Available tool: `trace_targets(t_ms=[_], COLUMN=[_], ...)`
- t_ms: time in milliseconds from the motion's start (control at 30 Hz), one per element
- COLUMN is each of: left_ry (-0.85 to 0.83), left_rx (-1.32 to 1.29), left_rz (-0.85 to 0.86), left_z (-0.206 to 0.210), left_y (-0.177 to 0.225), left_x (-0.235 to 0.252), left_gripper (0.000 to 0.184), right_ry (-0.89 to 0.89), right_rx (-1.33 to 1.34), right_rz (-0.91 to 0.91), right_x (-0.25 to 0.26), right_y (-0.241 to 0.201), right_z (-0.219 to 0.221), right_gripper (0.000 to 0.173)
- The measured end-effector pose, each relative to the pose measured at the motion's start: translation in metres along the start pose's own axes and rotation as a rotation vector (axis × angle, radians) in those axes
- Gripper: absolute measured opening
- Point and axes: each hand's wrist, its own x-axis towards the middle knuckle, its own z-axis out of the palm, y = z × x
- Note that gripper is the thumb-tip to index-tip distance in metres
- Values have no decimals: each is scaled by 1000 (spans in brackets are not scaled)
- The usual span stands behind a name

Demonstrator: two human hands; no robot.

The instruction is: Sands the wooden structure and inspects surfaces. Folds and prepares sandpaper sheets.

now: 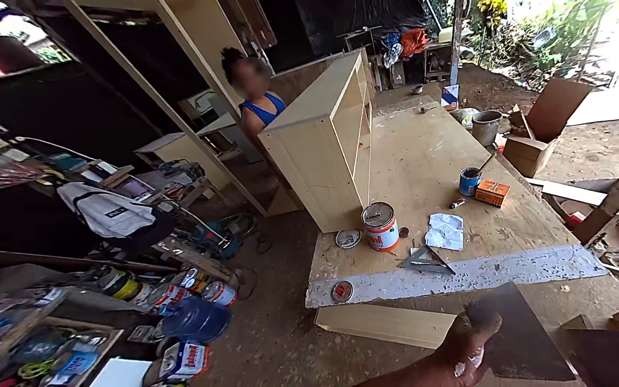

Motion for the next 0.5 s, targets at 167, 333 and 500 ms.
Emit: trace_targets(t_ms=[167,333,500], left_ry=[147,259,318], left_rx=[-24,-92,-121], left_rz=[44,156,197], left_z=[14,53,113], left_y=[-14,-41,-80], left_x=[14,40,69], left_gripper=[23,23,22], right_ry=[-242,-356,-503], right_rx=[177,158,170], right_rz=[-75,-2,-33], right_x=[69,126,190], right_y=[47,33,14], right_z=[-66,-101,-149], right_gripper=[20,20,20])
